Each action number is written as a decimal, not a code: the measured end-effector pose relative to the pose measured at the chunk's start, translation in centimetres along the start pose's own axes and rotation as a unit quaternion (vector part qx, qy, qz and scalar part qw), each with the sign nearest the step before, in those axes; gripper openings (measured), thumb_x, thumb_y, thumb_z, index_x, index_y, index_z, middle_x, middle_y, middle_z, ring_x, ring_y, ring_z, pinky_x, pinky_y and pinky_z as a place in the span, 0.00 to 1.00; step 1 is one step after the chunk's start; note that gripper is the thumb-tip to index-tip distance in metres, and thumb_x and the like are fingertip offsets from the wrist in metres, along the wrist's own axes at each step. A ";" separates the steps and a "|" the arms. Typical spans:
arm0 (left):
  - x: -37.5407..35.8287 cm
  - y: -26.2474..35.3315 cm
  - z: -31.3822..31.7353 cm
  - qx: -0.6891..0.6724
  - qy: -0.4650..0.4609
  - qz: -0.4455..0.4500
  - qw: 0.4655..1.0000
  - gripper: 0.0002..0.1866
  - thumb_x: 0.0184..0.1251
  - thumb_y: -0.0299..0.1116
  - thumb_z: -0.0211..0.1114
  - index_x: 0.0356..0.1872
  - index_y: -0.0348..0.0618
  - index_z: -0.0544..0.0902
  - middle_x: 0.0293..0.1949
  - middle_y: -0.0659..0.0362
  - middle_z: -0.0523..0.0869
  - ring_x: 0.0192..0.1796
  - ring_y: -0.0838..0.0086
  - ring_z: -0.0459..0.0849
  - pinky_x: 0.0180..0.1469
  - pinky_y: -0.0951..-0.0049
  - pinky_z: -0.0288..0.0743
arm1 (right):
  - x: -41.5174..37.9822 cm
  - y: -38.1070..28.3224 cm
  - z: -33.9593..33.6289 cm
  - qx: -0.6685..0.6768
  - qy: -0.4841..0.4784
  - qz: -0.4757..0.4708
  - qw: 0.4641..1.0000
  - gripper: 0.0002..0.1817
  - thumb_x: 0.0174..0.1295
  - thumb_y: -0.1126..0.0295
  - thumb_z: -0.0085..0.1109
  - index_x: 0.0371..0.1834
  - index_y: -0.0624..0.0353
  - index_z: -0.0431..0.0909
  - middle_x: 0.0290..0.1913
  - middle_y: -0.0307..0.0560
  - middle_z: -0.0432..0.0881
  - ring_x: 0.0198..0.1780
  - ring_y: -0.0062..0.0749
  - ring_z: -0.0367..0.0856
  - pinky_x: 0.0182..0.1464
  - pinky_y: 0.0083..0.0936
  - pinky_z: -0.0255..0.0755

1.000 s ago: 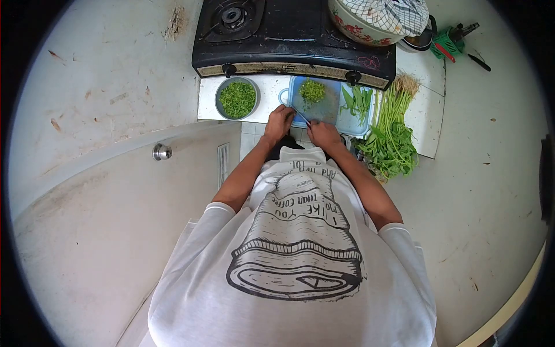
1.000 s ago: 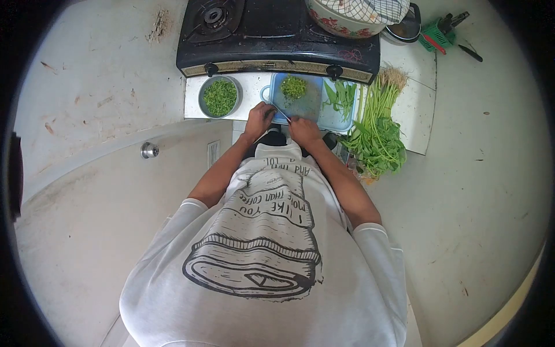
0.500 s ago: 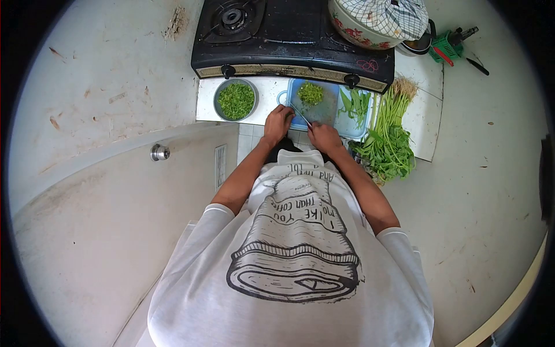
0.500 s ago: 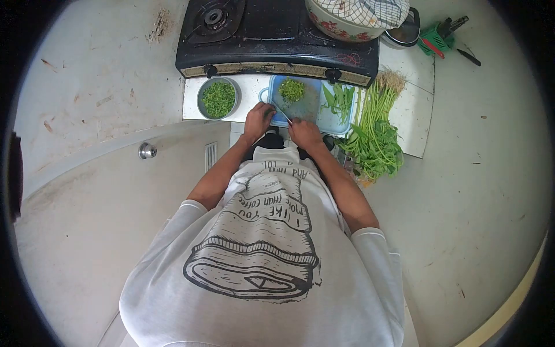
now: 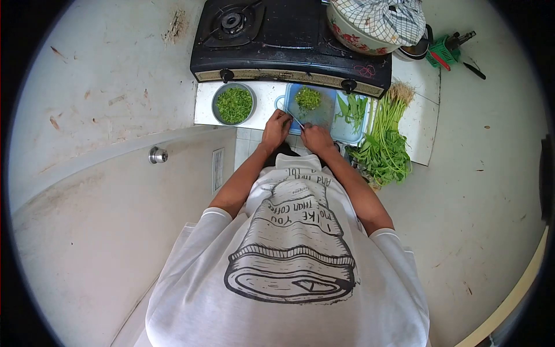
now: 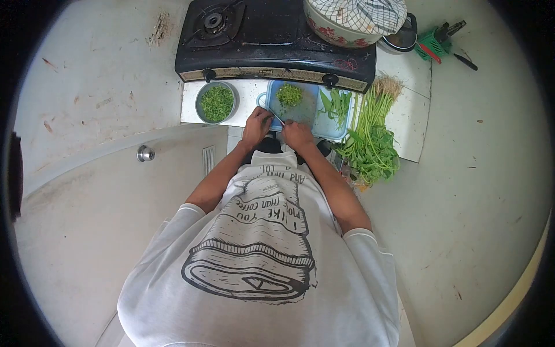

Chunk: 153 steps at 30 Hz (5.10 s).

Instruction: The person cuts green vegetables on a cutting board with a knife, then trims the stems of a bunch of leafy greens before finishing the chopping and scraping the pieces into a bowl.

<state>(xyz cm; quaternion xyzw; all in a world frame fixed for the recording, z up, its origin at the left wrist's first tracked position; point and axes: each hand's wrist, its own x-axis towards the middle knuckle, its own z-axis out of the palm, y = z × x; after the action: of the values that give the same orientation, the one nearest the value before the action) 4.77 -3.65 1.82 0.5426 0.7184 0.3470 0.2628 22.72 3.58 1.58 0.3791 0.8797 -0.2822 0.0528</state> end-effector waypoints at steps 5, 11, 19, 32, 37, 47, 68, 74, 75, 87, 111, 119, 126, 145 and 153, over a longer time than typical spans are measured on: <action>-0.4 -0.5 0.0 -0.011 0.003 0.007 1.000 0.08 0.64 0.21 0.67 0.43 0.38 0.89 0.41 0.49 0.85 0.42 0.52 0.87 0.48 0.58 0.81 | -0.7 0.6 -0.3 0.010 -0.017 0.033 0.999 0.18 0.72 0.59 0.53 0.42 0.66 0.81 0.33 0.65 0.88 0.37 0.60 0.90 0.42 0.52 0.84; -0.3 -0.9 0.3 -0.002 0.003 0.004 1.000 0.08 0.65 0.21 0.66 0.43 0.37 0.89 0.40 0.49 0.85 0.42 0.51 0.87 0.47 0.58 0.81 | -1.2 0.3 -0.7 0.001 -0.022 0.008 1.000 0.18 0.71 0.59 0.53 0.41 0.66 0.81 0.32 0.64 0.88 0.36 0.60 0.89 0.42 0.52 0.83; -0.4 -0.8 0.5 -0.006 0.015 0.004 1.000 0.06 0.66 0.22 0.67 0.41 0.37 0.88 0.40 0.48 0.85 0.41 0.51 0.86 0.45 0.58 0.80 | 0.1 0.4 0.9 0.013 -0.001 -0.002 1.000 0.18 0.72 0.60 0.52 0.40 0.66 0.81 0.32 0.65 0.88 0.35 0.61 0.89 0.42 0.53 0.83; -0.3 -0.8 0.4 -0.025 0.031 -0.018 0.999 0.06 0.61 0.21 0.70 0.39 0.37 0.88 0.38 0.48 0.84 0.40 0.52 0.86 0.45 0.59 0.80 | -1.6 0.9 -0.6 0.016 -0.022 0.008 1.000 0.19 0.72 0.58 0.52 0.41 0.66 0.80 0.30 0.65 0.87 0.34 0.61 0.89 0.41 0.54 0.83; -0.4 -0.8 0.5 -0.018 0.035 -0.005 0.999 0.07 0.60 0.19 0.69 0.39 0.36 0.88 0.40 0.47 0.84 0.41 0.53 0.86 0.46 0.59 0.80 | -1.5 0.5 -0.5 0.005 -0.032 0.001 0.999 0.19 0.72 0.57 0.51 0.42 0.66 0.79 0.31 0.67 0.87 0.35 0.63 0.89 0.41 0.56 0.82; -0.8 0.1 0.2 -0.020 0.025 -0.014 0.999 0.06 0.63 0.21 0.69 0.41 0.35 0.88 0.40 0.47 0.84 0.41 0.52 0.87 0.46 0.58 0.81 | 0.1 0.8 1.3 -0.006 -0.012 -0.018 1.000 0.19 0.73 0.58 0.52 0.41 0.66 0.80 0.32 0.66 0.87 0.35 0.61 0.89 0.42 0.54 0.83; -0.5 -0.6 0.4 -0.008 0.030 -0.022 0.999 0.06 0.62 0.21 0.69 0.39 0.35 0.88 0.39 0.46 0.85 0.40 0.50 0.86 0.45 0.57 0.79 | -0.1 0.3 1.0 -0.015 -0.005 -0.020 1.000 0.17 0.71 0.61 0.50 0.40 0.65 0.81 0.34 0.64 0.88 0.36 0.59 0.90 0.42 0.53 0.83; -0.5 -0.1 0.3 -0.002 0.051 -0.039 0.998 0.05 0.62 0.21 0.69 0.38 0.36 0.87 0.37 0.46 0.83 0.40 0.50 0.85 0.45 0.56 0.79 | -1.3 0.9 0.4 -0.002 -0.018 -0.013 1.000 0.18 0.72 0.59 0.52 0.41 0.65 0.79 0.33 0.66 0.87 0.37 0.61 0.89 0.43 0.54 0.82; -0.5 -0.1 0.4 -0.004 0.051 -0.045 0.998 0.05 0.62 0.22 0.69 0.38 0.36 0.87 0.37 0.46 0.83 0.40 0.50 0.85 0.45 0.56 0.79 | -1.5 1.1 0.4 -0.002 -0.011 -0.013 1.000 0.18 0.72 0.59 0.52 0.41 0.66 0.79 0.32 0.65 0.87 0.36 0.61 0.89 0.43 0.54 0.82; 0.4 0.2 0.7 0.035 0.010 -0.005 0.999 0.05 0.60 0.23 0.68 0.37 0.38 0.86 0.37 0.47 0.82 0.41 0.50 0.84 0.47 0.54 0.79 | -1.8 1.1 -1.2 0.002 -0.019 0.018 1.000 0.20 0.73 0.57 0.52 0.40 0.66 0.81 0.31 0.64 0.88 0.36 0.61 0.89 0.42 0.52 0.84; 0.2 -0.3 1.1 0.003 0.018 -0.023 1.000 0.04 0.59 0.23 0.69 0.36 0.38 0.87 0.35 0.47 0.81 0.40 0.50 0.84 0.45 0.55 0.78 | -1.4 1.2 0.3 0.013 0.015 0.006 1.000 0.18 0.70 0.61 0.53 0.35 0.67 0.83 0.30 0.66 0.87 0.34 0.59 0.89 0.41 0.51 0.83; 0.4 -0.1 0.9 0.014 0.017 -0.022 1.000 0.04 0.59 0.23 0.69 0.35 0.37 0.87 0.34 0.47 0.82 0.39 0.50 0.84 0.45 0.56 0.78 | -1.7 0.7 -0.1 -0.028 -0.011 -0.025 0.999 0.19 0.71 0.59 0.52 0.35 0.65 0.83 0.32 0.65 0.88 0.34 0.57 0.90 0.40 0.50 0.83; 0.2 0.5 0.6 0.014 0.013 -0.023 1.000 0.04 0.62 0.23 0.69 0.37 0.37 0.87 0.36 0.47 0.81 0.39 0.49 0.84 0.44 0.55 0.79 | -0.3 0.0 0.2 -0.039 -0.020 -0.025 0.999 0.16 0.69 0.61 0.53 0.36 0.63 0.84 0.36 0.62 0.89 0.38 0.55 0.91 0.43 0.49 0.84; 0.3 -0.2 0.8 -0.008 0.026 -0.049 0.998 0.05 0.60 0.26 0.71 0.36 0.37 0.90 0.37 0.48 0.87 0.40 0.54 0.88 0.47 0.59 0.81 | -1.3 1.0 -1.1 -0.037 -0.028 -0.033 0.998 0.19 0.70 0.59 0.51 0.33 0.63 0.85 0.33 0.63 0.88 0.36 0.56 0.90 0.42 0.50 0.84; 0.4 -0.8 0.7 0.026 0.013 -0.024 0.999 0.06 0.57 0.25 0.71 0.36 0.38 0.90 0.36 0.48 0.86 0.40 0.54 0.88 0.46 0.60 0.81 | -0.3 0.8 0.2 -0.055 -0.011 -0.057 0.997 0.16 0.68 0.61 0.53 0.33 0.61 0.85 0.35 0.61 0.89 0.35 0.53 0.91 0.40 0.45 0.84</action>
<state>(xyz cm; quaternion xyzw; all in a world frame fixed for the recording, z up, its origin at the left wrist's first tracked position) 4.69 -3.30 0.73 0.5273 0.7433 0.3288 0.2477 23.47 3.79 1.14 0.3215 0.9134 -0.2403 0.0673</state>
